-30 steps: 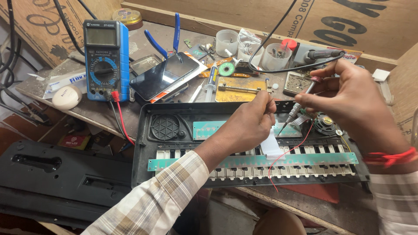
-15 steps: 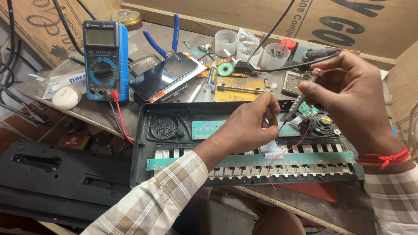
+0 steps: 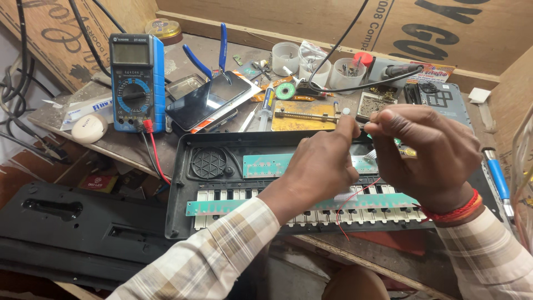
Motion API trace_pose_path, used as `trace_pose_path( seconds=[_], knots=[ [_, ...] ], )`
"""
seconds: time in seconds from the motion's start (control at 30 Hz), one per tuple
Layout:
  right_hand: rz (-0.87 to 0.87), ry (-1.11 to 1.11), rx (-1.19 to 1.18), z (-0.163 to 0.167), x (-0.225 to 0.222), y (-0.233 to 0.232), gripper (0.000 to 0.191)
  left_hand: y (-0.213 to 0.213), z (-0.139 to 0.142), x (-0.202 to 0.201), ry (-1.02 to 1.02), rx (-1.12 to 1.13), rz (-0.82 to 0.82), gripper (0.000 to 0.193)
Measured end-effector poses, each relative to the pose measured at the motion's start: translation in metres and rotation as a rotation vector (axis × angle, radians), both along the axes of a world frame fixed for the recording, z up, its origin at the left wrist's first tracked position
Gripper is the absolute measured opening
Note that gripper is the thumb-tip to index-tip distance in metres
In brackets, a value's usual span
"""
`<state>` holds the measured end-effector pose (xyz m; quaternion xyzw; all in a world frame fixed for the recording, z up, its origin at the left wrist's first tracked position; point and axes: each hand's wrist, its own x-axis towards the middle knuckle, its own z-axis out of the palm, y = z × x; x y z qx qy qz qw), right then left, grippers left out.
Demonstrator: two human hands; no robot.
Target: The person solders components on a small green circuit board seated inside an opened keyboard-style electronic device, holding the board steady with one hand while applying a soldering iron with the other. They reposition the board and continue soldering different joints across the workbench session.
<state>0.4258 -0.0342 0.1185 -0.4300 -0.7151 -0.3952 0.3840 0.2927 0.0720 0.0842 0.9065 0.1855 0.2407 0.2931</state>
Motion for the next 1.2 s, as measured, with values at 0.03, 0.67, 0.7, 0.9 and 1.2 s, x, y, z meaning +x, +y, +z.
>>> trace_pose_path(
  seconds=[0.03, 0.67, 0.7, 0.9, 1.2],
  knots=[
    [-0.001, -0.027, 0.005, 0.001, -0.001, -0.001, 0.030, -0.002, 0.001, 0.000, 0.011, 0.059, 0.018, 0.053],
    [0.023, 0.080, 0.019, -0.005, 0.007, 0.004, 0.027, -0.024, 0.015, 0.010, 0.164, 0.084, 0.147, 0.061],
    [0.021, 0.075, 0.027, -0.005, 0.008, 0.005, 0.027, -0.025, 0.014, 0.010, 0.167, 0.090, 0.156, 0.061],
    [0.021, 0.088, 0.047, -0.005, 0.011, 0.005, 0.027, -0.028, 0.007, 0.011, 0.134, 0.130, 0.179, 0.074],
    [0.267, 0.466, -0.169, -0.002, 0.014, 0.006, 0.027, -0.011, -0.005, -0.015, -0.091, 0.135, 0.087, 0.045]
  ],
)
